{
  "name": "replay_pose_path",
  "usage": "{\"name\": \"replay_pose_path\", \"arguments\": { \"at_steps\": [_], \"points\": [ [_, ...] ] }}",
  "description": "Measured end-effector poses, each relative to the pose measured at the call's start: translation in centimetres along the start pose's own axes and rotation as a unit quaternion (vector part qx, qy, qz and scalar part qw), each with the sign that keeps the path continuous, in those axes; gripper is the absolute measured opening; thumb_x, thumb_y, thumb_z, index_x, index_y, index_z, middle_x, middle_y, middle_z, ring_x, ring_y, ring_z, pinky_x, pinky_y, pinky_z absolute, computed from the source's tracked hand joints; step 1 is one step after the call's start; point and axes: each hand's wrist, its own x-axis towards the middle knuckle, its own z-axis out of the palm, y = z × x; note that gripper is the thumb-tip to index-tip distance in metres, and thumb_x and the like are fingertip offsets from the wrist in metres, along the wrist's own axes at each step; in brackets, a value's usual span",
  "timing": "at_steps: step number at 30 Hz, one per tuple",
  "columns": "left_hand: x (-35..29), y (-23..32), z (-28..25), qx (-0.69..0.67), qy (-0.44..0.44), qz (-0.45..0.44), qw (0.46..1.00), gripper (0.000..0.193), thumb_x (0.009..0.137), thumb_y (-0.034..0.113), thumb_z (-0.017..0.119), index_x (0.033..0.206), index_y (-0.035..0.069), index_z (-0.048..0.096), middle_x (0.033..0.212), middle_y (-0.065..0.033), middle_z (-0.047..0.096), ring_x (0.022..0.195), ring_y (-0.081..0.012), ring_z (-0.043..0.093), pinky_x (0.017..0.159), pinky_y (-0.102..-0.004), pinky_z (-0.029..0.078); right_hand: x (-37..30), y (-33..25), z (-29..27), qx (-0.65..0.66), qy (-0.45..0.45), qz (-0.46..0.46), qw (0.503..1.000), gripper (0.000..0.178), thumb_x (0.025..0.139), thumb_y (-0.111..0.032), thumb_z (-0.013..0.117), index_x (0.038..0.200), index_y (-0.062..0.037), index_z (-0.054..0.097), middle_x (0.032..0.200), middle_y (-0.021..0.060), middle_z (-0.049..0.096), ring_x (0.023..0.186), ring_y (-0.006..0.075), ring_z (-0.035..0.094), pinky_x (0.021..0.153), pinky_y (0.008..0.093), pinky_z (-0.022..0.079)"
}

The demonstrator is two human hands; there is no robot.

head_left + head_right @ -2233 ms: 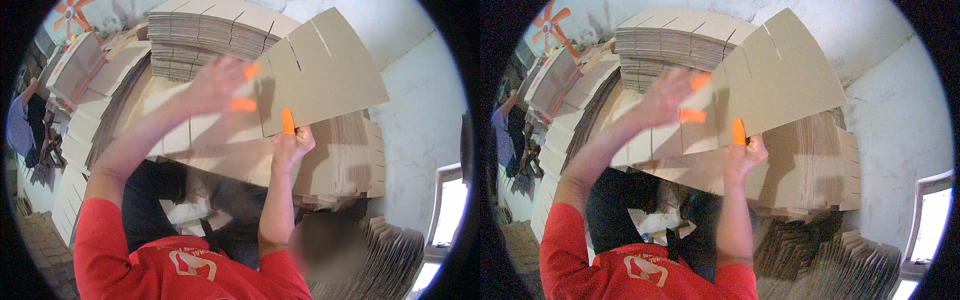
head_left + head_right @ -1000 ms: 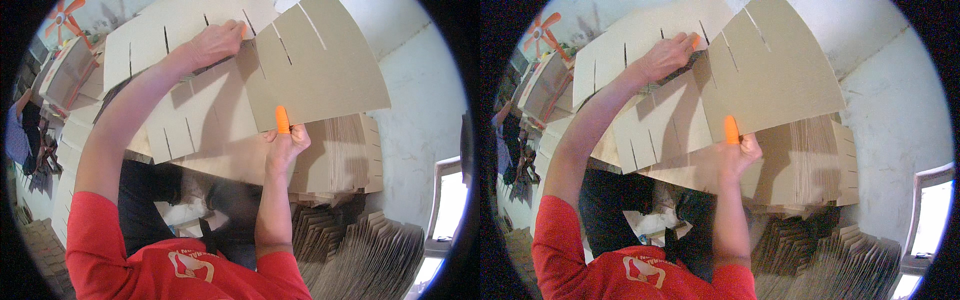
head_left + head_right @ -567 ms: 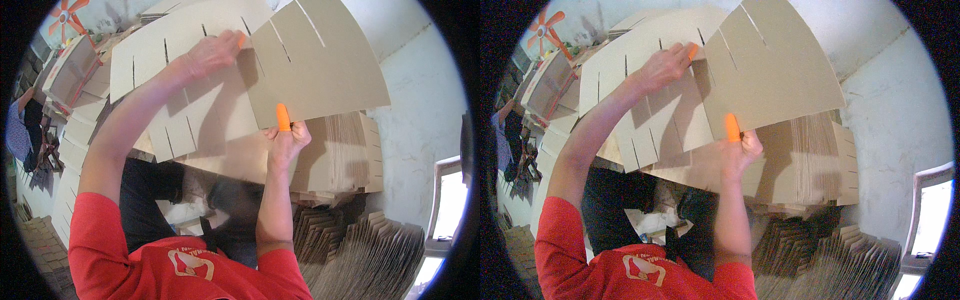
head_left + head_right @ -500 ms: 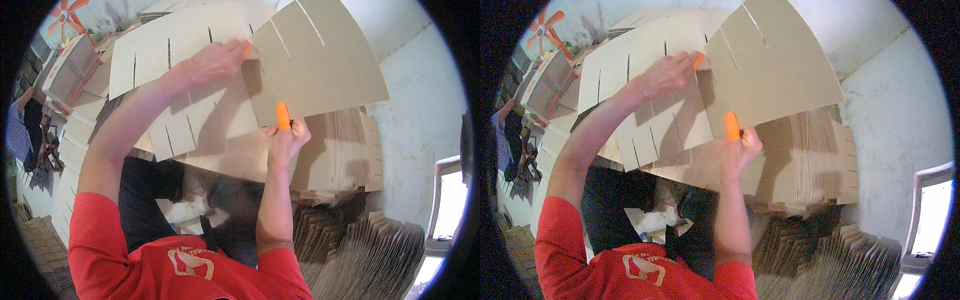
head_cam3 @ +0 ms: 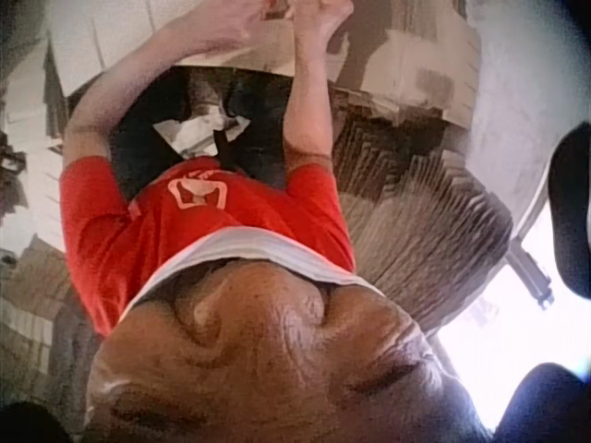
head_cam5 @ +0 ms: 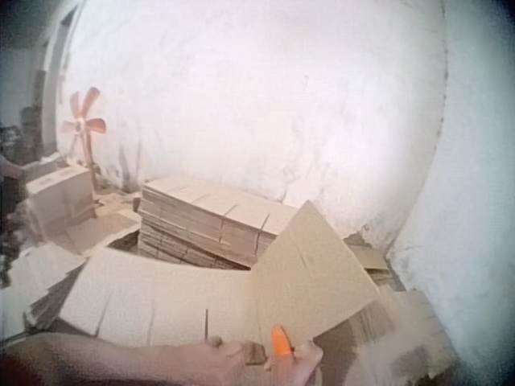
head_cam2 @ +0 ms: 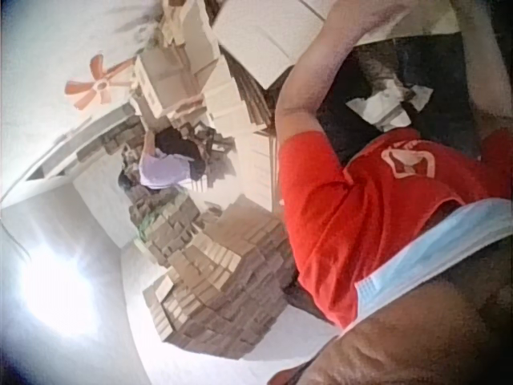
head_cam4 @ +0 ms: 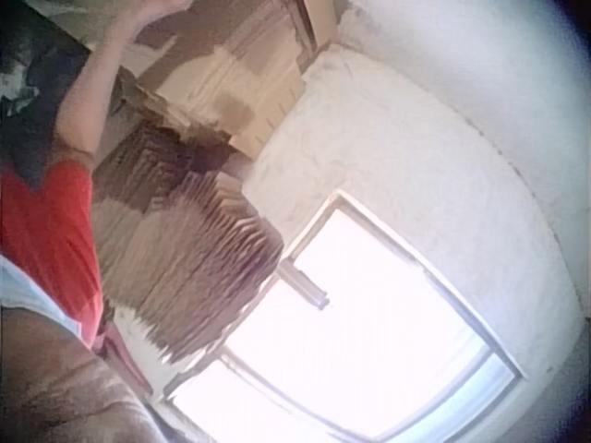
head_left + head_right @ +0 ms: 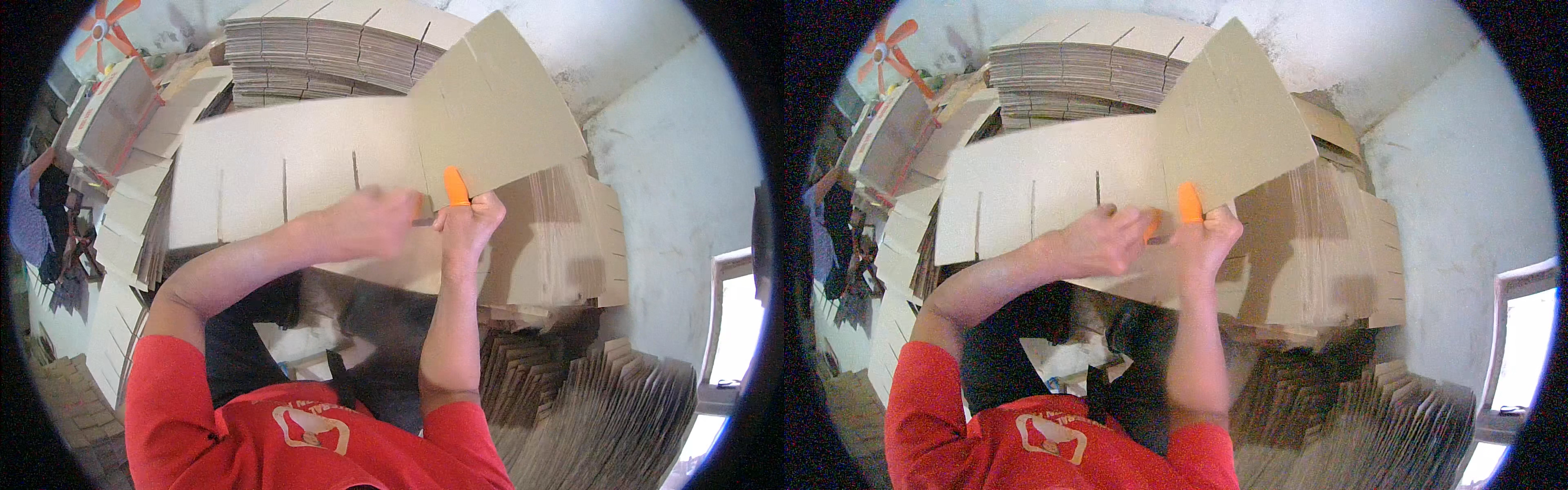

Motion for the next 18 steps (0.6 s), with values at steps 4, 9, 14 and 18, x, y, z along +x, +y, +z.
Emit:
{"name": "replay_pose_path", "arguments": {
  "at_steps": [4,9,14,18],
  "points": [
    [1.7,-6.7,0.4,-0.167,0.151,-0.141,0.964,0.059,0.082,0.039,0.07,0.126,0.002,0.056,0.12,-0.0142,0.061,0.096,-0.0299,0.06,0.077,-0.0408,0.052,0.2,-1.2,-0.2,0.049,0.014,0.048,0.998,0.011,0.083,0.01,0.058,0.077,0.0029,0.063,0.061,0.0037,0.057,0.037,0.0074,0.047,0.032,0.0225,0.033],
    [6.2,-19.1,3.0,0.167,0.218,-0.24,0.931,0.051,0.089,0.03,0.064,0.131,0.004,0.051,0.125,-0.0132,0.059,0.125,-0.0316,0.049,0.102,-0.0416,0.04,0.1,-0.8,0.0,0.011,0.001,0.058,0.998,0.019,0.076,0.016,0.051,0.079,0.0033,0.065,0.063,0.0041,0.057,0.04,0.0074,0.048,0.032,0.0241,0.035],
    [6.6,-25.8,5.5,0.17,0.051,-0.202,0.963,0.036,0.082,0.02,0.067,0.113,0.003,0.059,0.106,-0.0105,0.062,0.109,-0.0301,0.055,0.097,-0.0409,0.042,0.0,-1.7,0.4,0.06,-0.005,0.132,0.989,0.022,0.069,0.013,0.058,0.082,0.0012,0.07,0.058,-0.0025,0.055,0.05,0.0058,0.05,0.04,0.0258,0.04],
    [8.7,-24.1,4.7,0.162,0.041,-0.21,0.963,0.028,0.076,0.011,0.065,0.103,0.004,0.06,0.096,-0.0092,0.06,0.1,-0.0285,0.056,0.089,-0.0414,0.048,-0.1,-0.3,-0.6,0.038,-0.011,0.114,0.993,0.024,0.069,0.014,0.057,0.085,0.0011,0.07,0.058,-0.0032,0.055,0.047,0.0057,0.049,0.04,0.0261,0.041]
  ]
}}
